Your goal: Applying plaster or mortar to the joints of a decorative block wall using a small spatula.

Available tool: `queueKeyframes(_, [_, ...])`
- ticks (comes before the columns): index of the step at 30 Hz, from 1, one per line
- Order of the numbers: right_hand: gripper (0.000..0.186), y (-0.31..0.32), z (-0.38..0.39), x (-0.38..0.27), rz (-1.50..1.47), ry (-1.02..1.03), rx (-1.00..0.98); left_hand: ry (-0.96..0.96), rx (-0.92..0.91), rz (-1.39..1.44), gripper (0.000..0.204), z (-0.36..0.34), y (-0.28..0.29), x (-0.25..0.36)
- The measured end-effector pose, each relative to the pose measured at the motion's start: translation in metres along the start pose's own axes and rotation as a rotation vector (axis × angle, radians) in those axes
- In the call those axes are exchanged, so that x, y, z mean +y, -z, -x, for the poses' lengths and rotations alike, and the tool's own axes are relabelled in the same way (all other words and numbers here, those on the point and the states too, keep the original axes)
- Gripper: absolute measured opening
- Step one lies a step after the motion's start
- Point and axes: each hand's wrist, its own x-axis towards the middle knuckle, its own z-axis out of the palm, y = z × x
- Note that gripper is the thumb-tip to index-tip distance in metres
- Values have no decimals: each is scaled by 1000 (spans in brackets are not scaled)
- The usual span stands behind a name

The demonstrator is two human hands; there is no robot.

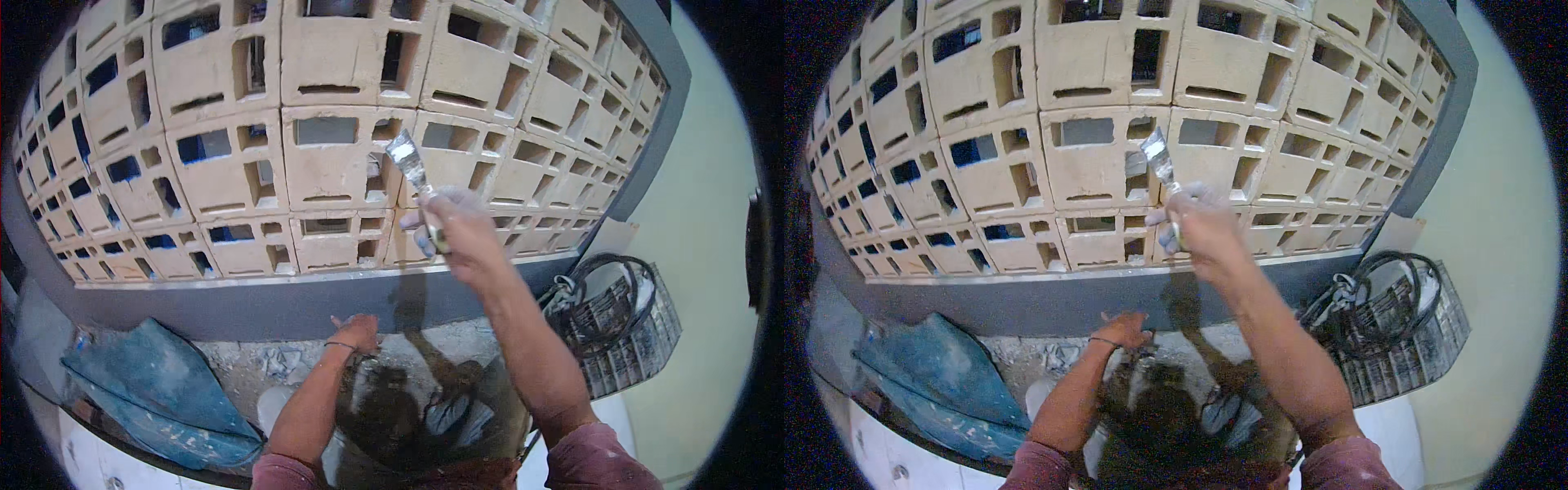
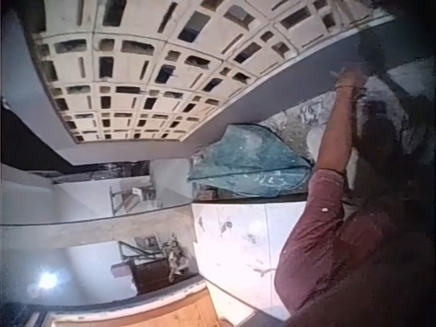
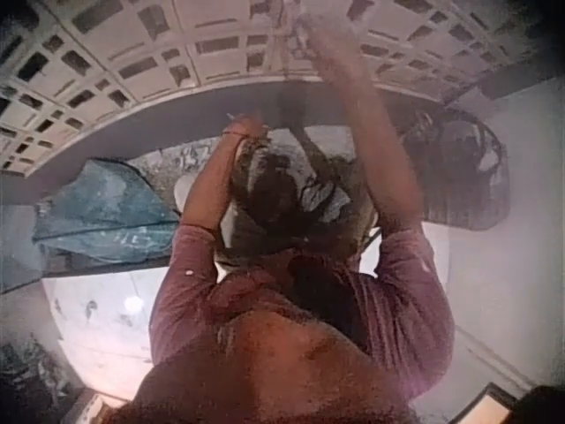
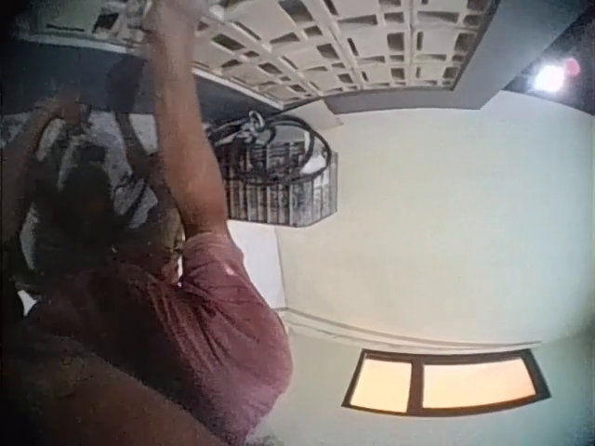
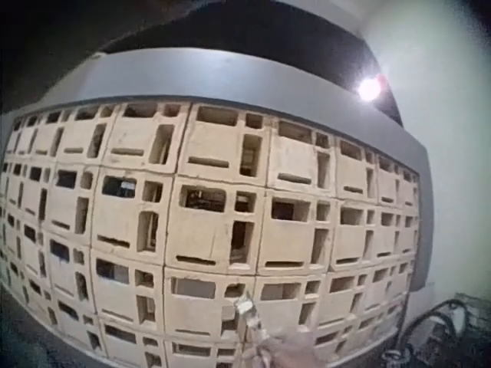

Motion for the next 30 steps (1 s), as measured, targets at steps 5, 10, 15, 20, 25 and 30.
queueKeyframes(5, [17,-19,-35,71,197,505,137,56,-22,-18,57,-12,-12,-19])
queueKeyframes(10, [17,-32,-50,101,318,793,264,68,-35,-16,61,-1,-1,-14])
queueKeyframes(15, [13,-49,-56,100,343,875,299,53,-50,-77,63,-6,-11,-41])
queueKeyframes(20, [11,-56,-62,109,374,852,372,-76,38,14,66,-22,-29,-71])
queueKeyframes(25, [15,-51,-66,108,449,904,389,-113,93,-53,70,-30,-34,-86])
queueKeyframes(30, [12,-36,-75,120,433,845,351,-41,47,-41,69,-25,-24,-58])
